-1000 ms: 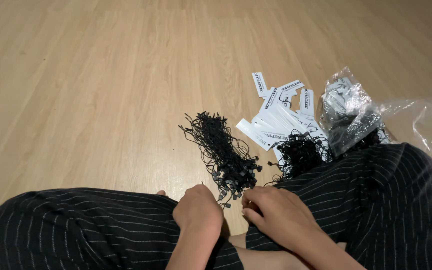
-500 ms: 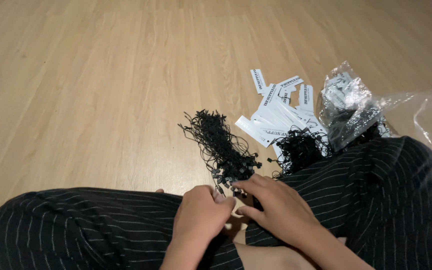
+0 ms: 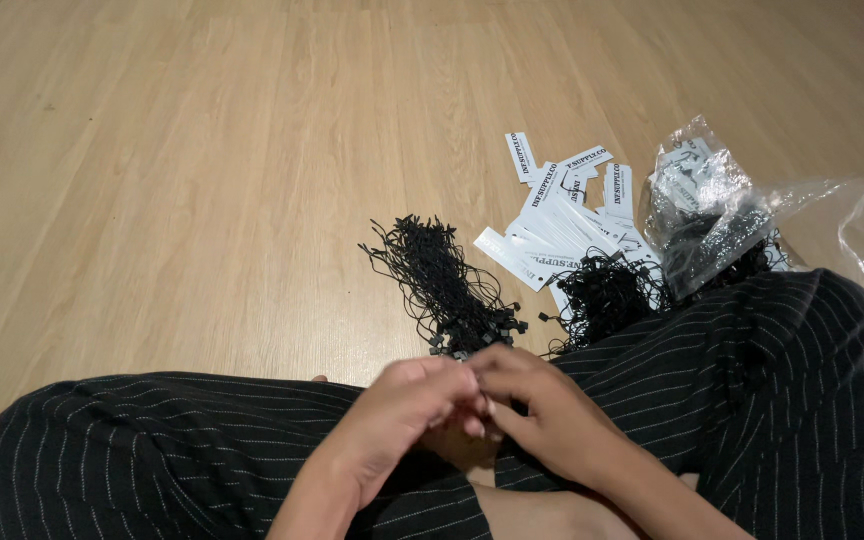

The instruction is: The person sits on the floor and attaches white rectangular tags to a bundle of black cords. They pick up a tag, thread the cord through a hole in the tag, and place the tagged item aside.

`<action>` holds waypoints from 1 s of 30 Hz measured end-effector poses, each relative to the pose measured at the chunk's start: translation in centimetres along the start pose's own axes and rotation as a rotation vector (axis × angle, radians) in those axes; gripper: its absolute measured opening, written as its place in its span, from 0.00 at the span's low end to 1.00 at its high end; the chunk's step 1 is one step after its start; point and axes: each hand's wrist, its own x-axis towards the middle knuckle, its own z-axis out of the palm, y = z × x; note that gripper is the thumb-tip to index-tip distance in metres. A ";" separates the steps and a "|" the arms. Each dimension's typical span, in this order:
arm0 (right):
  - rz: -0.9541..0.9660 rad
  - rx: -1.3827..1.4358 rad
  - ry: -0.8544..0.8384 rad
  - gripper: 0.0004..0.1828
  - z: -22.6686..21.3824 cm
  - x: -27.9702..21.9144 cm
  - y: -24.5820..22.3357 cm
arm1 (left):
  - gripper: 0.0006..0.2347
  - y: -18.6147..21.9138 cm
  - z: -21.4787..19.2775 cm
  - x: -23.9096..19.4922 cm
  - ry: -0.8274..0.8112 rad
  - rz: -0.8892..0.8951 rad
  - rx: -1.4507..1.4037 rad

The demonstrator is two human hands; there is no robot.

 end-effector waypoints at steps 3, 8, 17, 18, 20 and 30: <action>-0.094 -0.063 0.033 0.14 0.6 0.0 2.7 | 0.08 0.0 -0.7 0.1 0.077 0.102 -0.097; 0.231 0.203 0.129 0.13 -0.4 0.3 1.5 | 0.05 0.5 -1.2 0.6 0.297 0.080 -0.366; 0.454 0.732 0.313 0.18 -1.7 0.4 1.8 | 0.06 1.5 -1.0 0.9 0.469 0.070 -0.634; 0.450 0.779 0.323 0.18 -1.8 0.4 1.8 | 0.09 1.9 -0.8 0.6 0.477 0.060 -0.690; 0.462 0.818 0.349 0.17 -2.1 0.4 2.5 | 0.06 0.6 -1.9 2.3 0.480 0.075 -0.751; 0.181 0.151 0.126 0.18 0.3 -0.5 1.2 | 0.37 1.7 1.8 0.3 -0.094 -0.311 -0.015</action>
